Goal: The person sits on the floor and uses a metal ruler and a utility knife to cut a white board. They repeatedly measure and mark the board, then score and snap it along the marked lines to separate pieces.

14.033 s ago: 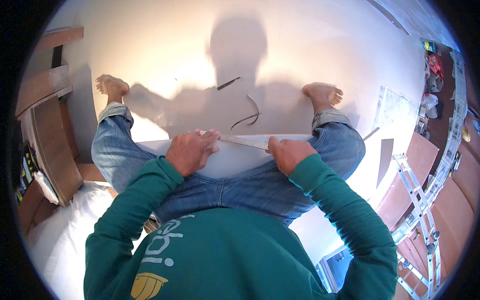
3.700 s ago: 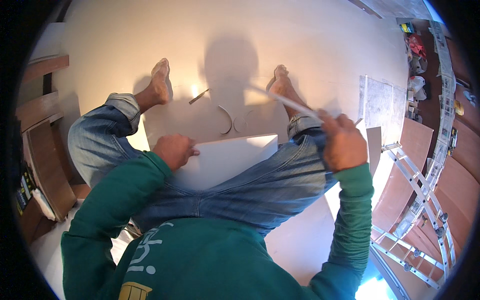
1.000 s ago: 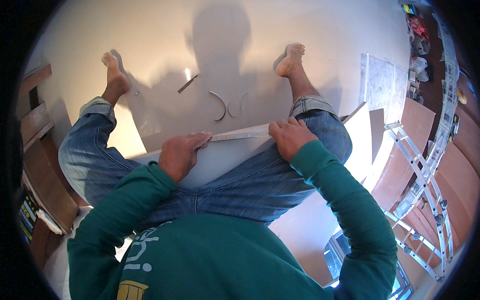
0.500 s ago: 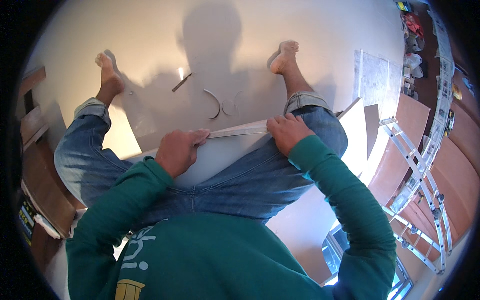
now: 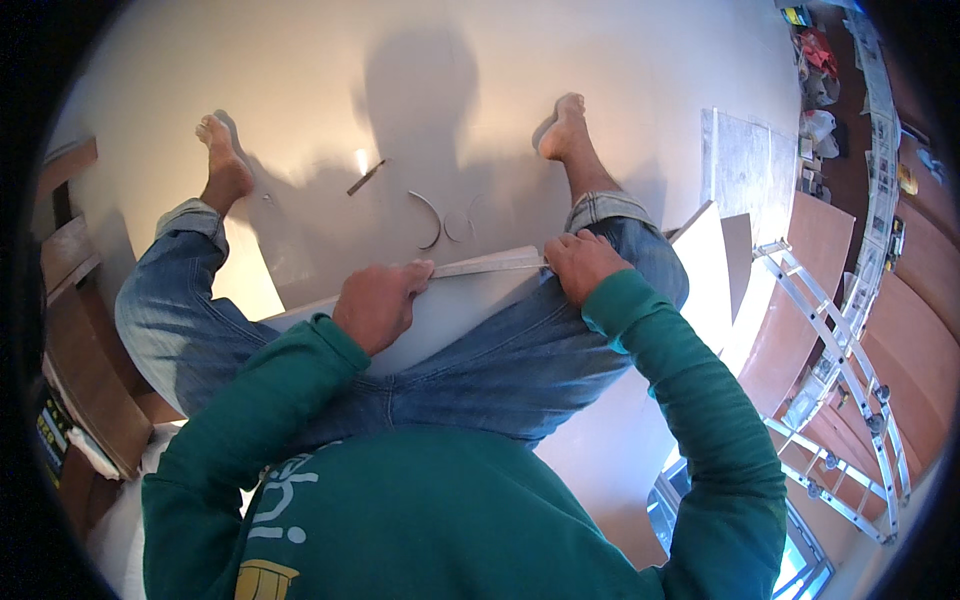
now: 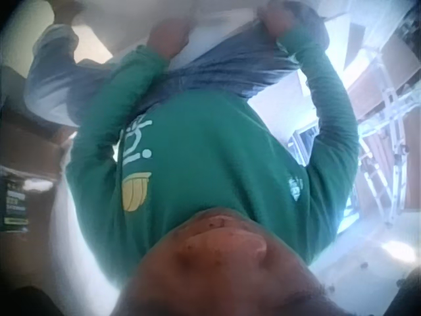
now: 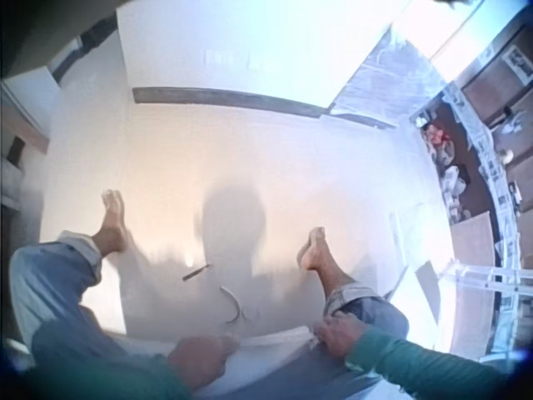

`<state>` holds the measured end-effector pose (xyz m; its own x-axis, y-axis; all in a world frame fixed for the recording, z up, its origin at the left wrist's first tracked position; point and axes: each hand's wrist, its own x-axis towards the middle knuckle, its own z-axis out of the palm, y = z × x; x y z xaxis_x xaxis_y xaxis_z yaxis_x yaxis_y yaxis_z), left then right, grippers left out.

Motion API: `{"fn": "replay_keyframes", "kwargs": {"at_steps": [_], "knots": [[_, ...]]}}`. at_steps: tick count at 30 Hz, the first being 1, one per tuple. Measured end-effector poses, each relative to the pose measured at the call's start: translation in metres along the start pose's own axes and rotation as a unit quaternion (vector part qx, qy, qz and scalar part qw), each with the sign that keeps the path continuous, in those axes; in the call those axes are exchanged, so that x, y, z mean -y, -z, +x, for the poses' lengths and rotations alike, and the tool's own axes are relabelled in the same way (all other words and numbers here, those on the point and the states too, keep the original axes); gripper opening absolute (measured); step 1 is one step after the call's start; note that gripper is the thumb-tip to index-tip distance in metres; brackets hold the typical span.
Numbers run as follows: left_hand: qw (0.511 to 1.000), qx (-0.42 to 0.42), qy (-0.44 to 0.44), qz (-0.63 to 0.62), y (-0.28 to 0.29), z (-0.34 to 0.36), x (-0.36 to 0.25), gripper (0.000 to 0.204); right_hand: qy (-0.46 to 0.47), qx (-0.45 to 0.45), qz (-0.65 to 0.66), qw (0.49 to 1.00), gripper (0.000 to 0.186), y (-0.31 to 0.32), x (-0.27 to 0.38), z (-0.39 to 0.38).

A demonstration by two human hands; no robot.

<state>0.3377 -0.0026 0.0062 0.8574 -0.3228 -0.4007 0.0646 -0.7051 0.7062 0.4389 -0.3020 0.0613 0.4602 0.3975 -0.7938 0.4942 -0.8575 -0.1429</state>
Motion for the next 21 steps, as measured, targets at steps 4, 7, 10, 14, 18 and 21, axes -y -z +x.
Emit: {"fn": "replay_keyframes", "kwargs": {"at_steps": [4, 7, 10, 14, 18, 21], "knots": [[0.998, 0.057, 0.017, -0.019, -0.003, 0.014, 0.007, 0.026, -0.008, 0.006, -0.009, 1.0, 0.016, -0.005, -0.008, 0.008], [0.995, 0.093, 0.016, -0.045, 0.002, 0.026, 0.012, 0.025, -0.016, 0.013, -0.009, 1.0, 0.015, -0.008, -0.011, 0.013], [0.992, 0.116, 0.014, -0.053, 0.009, 0.033, 0.007, 0.024, -0.019, 0.043, -0.003, 0.999, 0.014, -0.007, -0.019, 0.023], [0.994, 0.103, 0.019, -0.04, 0.008, 0.021, 0.004, 0.023, -0.033, 0.032, 0.005, 0.999, 0.014, -0.013, -0.012, 0.017], [0.996, 0.075, 0.013, -0.054, 0.003, 0.027, 0.012, 0.022, -0.021, 0.023, -0.015, 0.999, 0.014, -0.006, -0.014, 0.024], [0.99, 0.12, 0.036, -0.067, 0.004, 0.031, 0.014, 0.021, -0.023, 0.025, 0.001, 0.999, 0.014, -0.02, -0.017, 0.03]]}}
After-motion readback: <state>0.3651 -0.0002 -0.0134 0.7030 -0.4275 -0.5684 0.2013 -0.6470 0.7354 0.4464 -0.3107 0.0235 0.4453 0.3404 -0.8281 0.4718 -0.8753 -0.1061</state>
